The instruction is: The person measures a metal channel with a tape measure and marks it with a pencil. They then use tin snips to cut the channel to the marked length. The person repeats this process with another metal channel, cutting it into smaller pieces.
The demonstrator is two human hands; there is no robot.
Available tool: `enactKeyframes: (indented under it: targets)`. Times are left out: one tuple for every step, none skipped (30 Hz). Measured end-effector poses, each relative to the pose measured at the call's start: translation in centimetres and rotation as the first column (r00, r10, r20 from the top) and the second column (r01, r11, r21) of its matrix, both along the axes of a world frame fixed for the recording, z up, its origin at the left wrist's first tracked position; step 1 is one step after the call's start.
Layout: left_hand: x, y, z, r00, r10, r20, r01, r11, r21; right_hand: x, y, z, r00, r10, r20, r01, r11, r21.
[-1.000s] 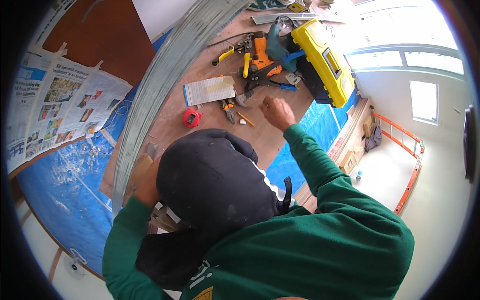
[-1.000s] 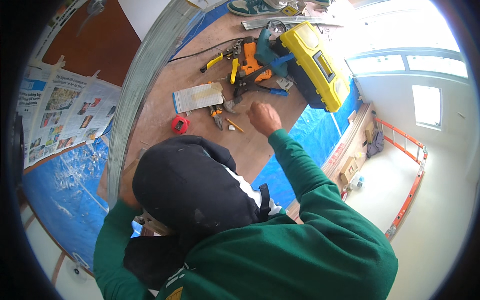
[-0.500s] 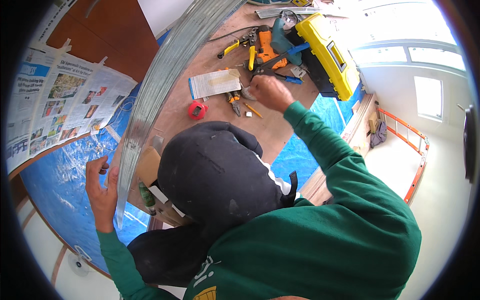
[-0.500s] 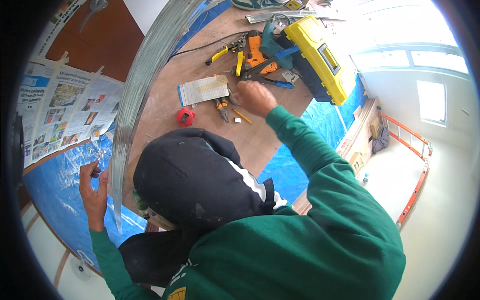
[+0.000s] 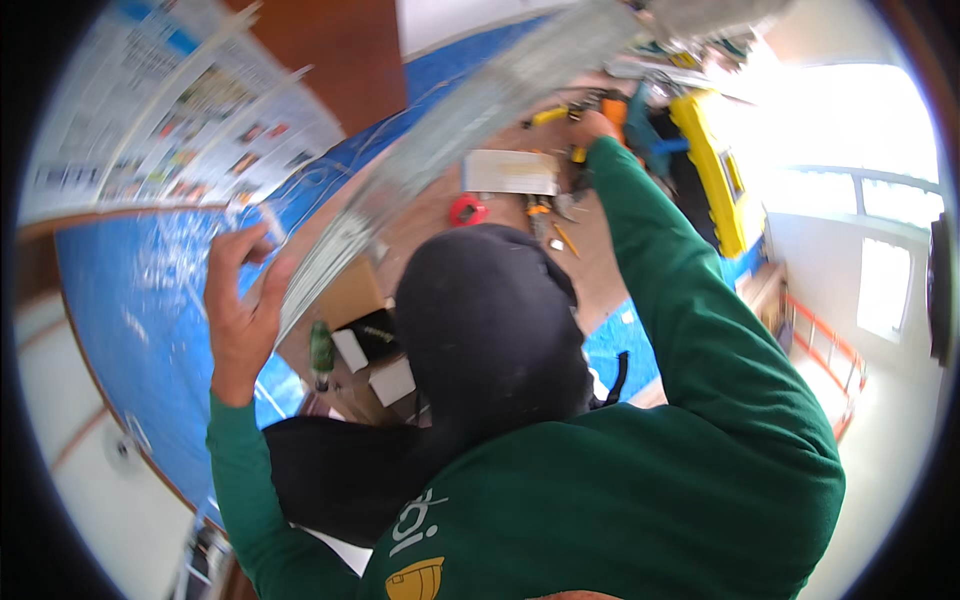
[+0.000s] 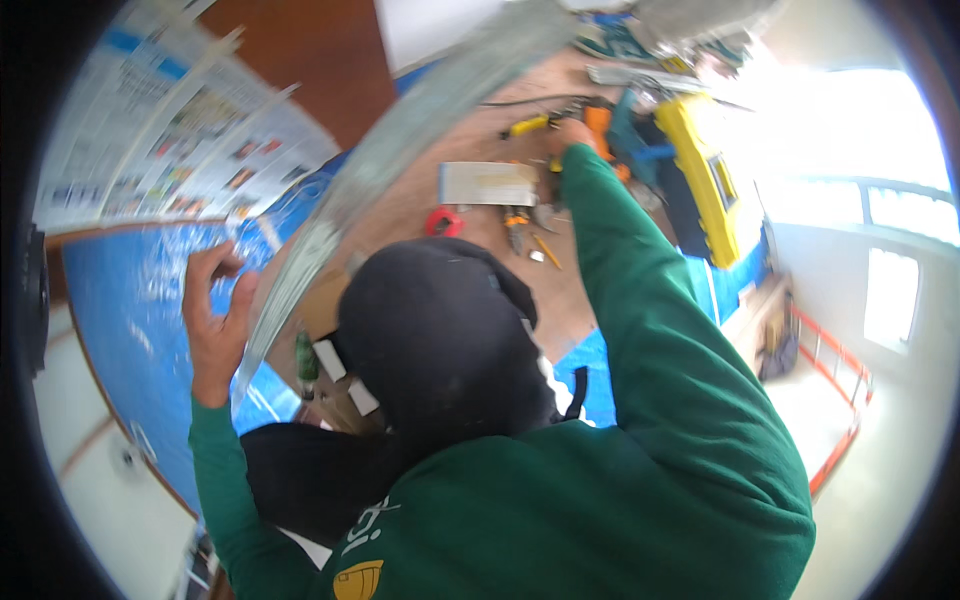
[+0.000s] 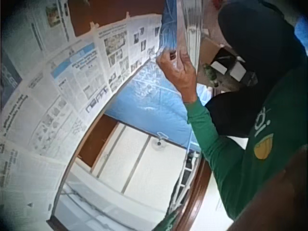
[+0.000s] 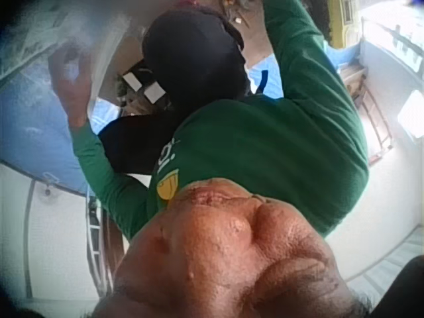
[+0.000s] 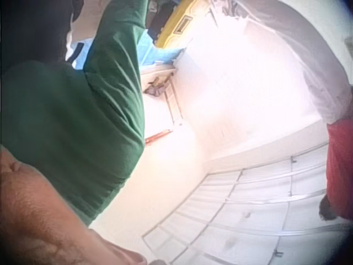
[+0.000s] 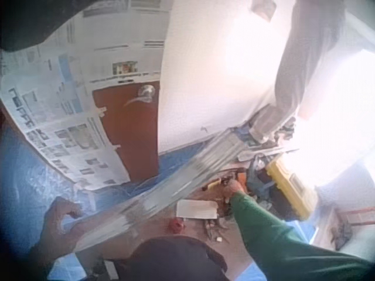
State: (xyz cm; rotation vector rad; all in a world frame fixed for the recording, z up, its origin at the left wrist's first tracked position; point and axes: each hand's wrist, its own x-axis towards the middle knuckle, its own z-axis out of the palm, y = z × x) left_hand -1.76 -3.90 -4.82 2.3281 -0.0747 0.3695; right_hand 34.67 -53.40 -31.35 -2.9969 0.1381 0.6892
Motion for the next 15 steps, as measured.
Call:
enactKeyframes:
  targets:
    - [-0.2, -0.2, 0.5, 1.000, 0.009, 0.022, -0.009, 1.000, -0.010, -0.1, -0.6, 0.2, 0.998, 0.062, 0.001, -0.062, 0.998, 0.013]
    - [-0.5, -0.6, 1.0, 0.999, 0.039, 0.029, -0.039, 0.999, -0.013, -0.7, -1.0, 1.0, 0.724, 0.683, -0.099, -0.682, 0.686, -0.255]
    - [-0.7, -0.9, 1.5, 1.000, 0.019, 0.014, -0.018, 0.999, -0.050, -2.2, -1.9, 2.3, 0.679, 0.702, 0.216, -0.733, 0.663, 0.150]
    - [-0.9, -1.4, 2.0, 1.000, 0.011, -0.022, -0.014, 0.990, -0.139, -4.1, -2.1, 3.8, 0.886, 0.459, 0.066, -0.437, 0.781, 0.445]
    - [-1.2, -2.3, 2.3, 0.997, -0.029, -0.073, 0.012, 0.976, -0.216, -6.6, -2.3, 5.7, 0.990, 0.071, -0.122, 0.020, 0.782, 0.623]
    - [-1.3, -3.2, 2.5, 0.991, -0.066, -0.120, 0.026, 0.950, -0.311, -9.2, -2.2, 7.8, 0.888, -0.326, -0.323, 0.455, 0.531, 0.715]
    - [-1.3, -3.6, 2.6, 0.978, -0.123, -0.166, 0.049, 0.919, -0.392, -12.7, -2.1, 9.8, 0.907, -0.314, -0.280, 0.403, 0.453, 0.795]
    - [-1.2, -3.9, 2.6, 0.974, -0.151, -0.169, 0.072, 0.914, -0.400, -16.0, -1.6, 11.6, 0.879, -0.350, -0.325, 0.429, 0.277, 0.860]
    - [-1.0, -4.1, 2.4, 0.966, -0.183, -0.180, 0.098, 0.912, -0.398, -18.8, -1.2, 13.3, 0.877, -0.309, -0.368, 0.416, 0.107, 0.903]
    - [-0.9, -4.1, 2.0, 0.956, -0.219, -0.196, 0.126, 0.908, -0.400, -21.7, -0.7, 14.6, 0.828, -0.285, -0.484, 0.495, -0.038, 0.868]
    - [-0.6, -3.7, 1.5, 0.960, -0.185, -0.209, 0.089, 0.913, -0.398, -24.2, -0.6, 15.9, 0.798, -0.137, -0.587, 0.562, -0.182, 0.807]
    - [-0.1, -2.8, 0.7, 0.963, -0.154, -0.221, 0.056, 0.918, -0.392, -25.7, -0.6, 16.9, 0.741, -0.137, -0.658, 0.635, -0.179, 0.752]
    - [0.2, -1.7, 0.0, 0.972, -0.125, -0.198, 0.040, 0.921, -0.387, -27.0, -0.4, 17.4, 0.702, -0.027, -0.712, 0.686, -0.245, 0.685]
    - [0.2, -0.6, -1.0, 0.961, -0.090, -0.262, 0.008, 0.954, -0.299, -27.5, -0.6, 18.0, 0.632, -0.129, -0.764, 0.763, -0.066, 0.643]
    - [0.1, 0.5, -2.0, 0.955, -0.055, -0.290, -0.008, 0.978, -0.210, -28.0, -0.7, 18.0, 0.594, -0.148, -0.791, 0.801, 0.010, 0.599]
